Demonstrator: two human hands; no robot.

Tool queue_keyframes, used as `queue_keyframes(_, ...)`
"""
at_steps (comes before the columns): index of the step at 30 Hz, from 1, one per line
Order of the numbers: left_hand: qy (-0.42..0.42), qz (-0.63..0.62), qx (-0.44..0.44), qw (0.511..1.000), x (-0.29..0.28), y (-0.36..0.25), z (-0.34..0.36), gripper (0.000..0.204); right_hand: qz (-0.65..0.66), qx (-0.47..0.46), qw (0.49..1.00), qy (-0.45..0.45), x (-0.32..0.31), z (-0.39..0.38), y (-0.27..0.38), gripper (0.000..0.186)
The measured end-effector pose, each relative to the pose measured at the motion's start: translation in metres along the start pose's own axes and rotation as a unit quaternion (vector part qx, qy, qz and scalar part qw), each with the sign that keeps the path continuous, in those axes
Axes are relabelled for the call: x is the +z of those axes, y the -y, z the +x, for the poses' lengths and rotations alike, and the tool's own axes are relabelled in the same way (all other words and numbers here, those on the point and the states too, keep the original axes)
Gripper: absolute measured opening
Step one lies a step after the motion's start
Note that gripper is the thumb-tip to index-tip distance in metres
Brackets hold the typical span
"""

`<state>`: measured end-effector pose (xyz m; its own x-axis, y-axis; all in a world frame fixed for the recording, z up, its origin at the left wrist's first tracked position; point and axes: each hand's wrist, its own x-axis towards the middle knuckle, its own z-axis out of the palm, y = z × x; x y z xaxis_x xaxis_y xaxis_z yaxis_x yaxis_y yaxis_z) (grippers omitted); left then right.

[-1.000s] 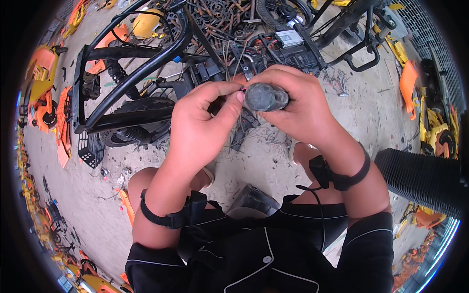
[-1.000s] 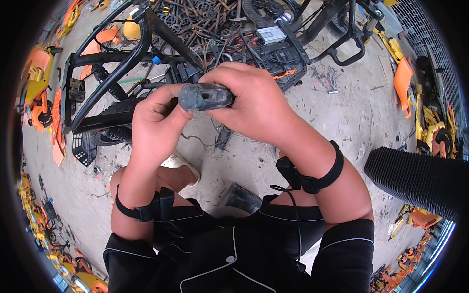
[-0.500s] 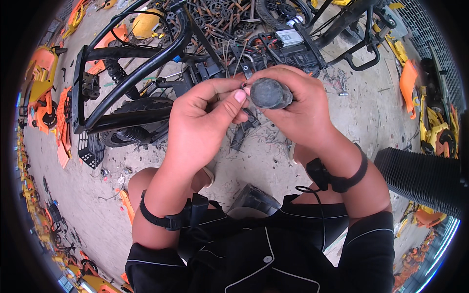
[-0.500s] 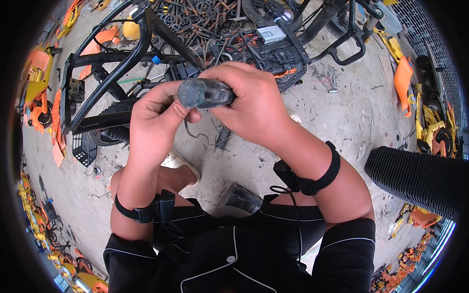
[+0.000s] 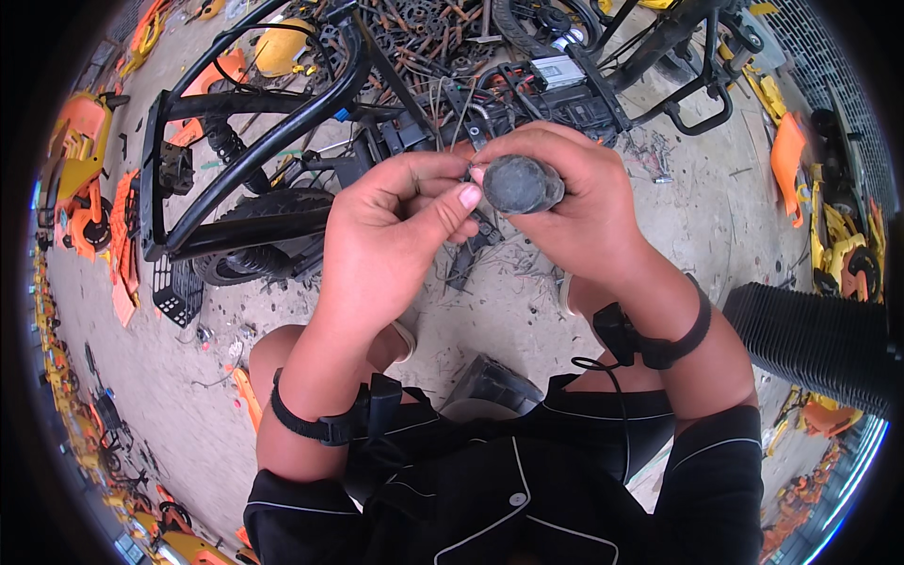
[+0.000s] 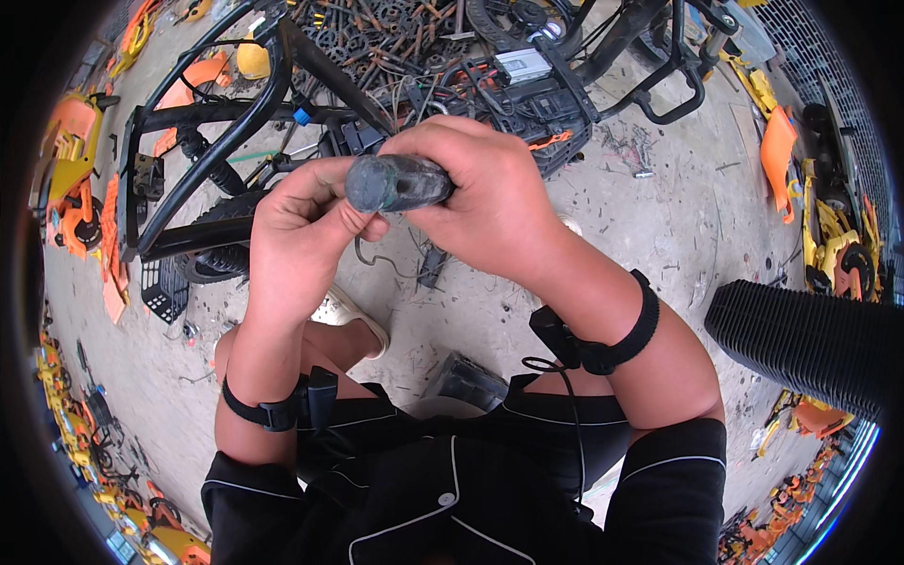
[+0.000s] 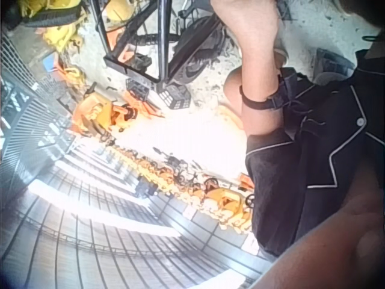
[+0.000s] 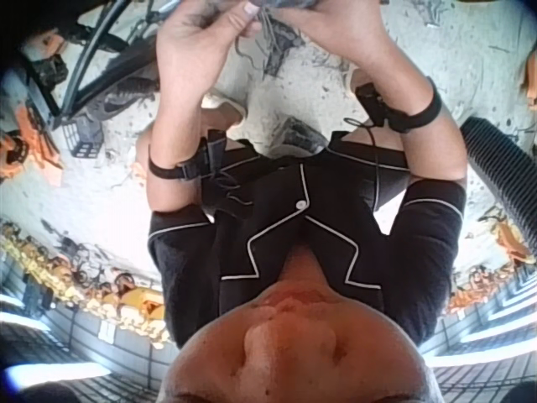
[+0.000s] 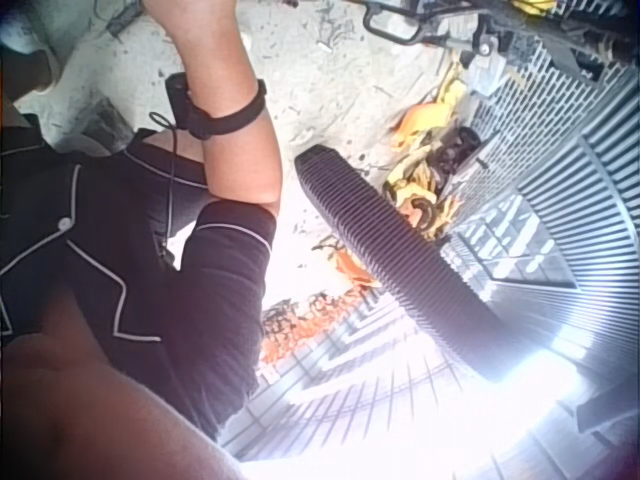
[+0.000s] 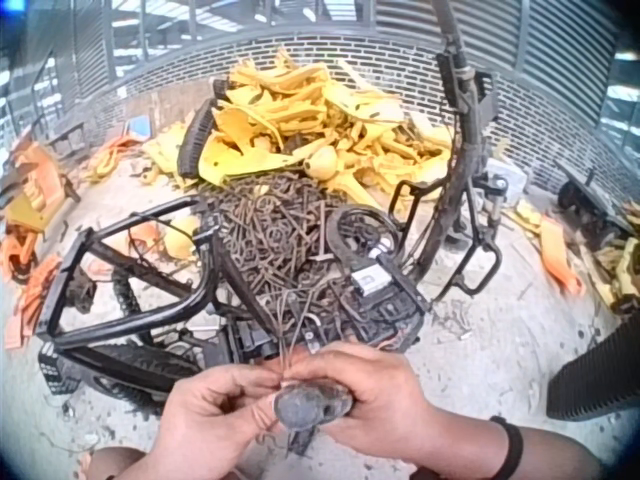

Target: The person manipulates electrical wires on a motorcycle frame, using a screwdriver to pry at a connector and then twisting two wires together.

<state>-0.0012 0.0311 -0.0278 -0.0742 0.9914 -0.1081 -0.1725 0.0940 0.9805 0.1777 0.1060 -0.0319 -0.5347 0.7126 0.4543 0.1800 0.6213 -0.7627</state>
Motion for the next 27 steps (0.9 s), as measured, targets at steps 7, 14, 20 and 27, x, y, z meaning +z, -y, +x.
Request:
queue_keyframes(7, 0.011, -0.051, -0.013, 0.999, -0.002, 0.002, 0.001, 0.024, 0.007, -0.018, 1.000, -0.024, 0.005, -0.001, -0.003, 0.033)
queue_keyframes(14, 0.053, -0.144, -0.045, 0.987, -0.009, 0.002, 0.001, 0.024, 0.026, -0.043, 0.998, -0.024, 0.006, 0.001, -0.003, 0.033)
queue_keyframes(20, 0.059, -0.183, -0.063, 0.979, -0.009, 0.004, -0.002, 0.021, -0.014, -0.115, 0.993, -0.027, 0.004, 0.003, -0.001, 0.027)
queue_keyframes(27, -0.011, -0.028, -0.030, 0.999, -0.004, 0.001, -0.002, 0.015, -0.186, -0.191, 0.963, 0.034, -0.005, 0.004, -0.003, 0.032)
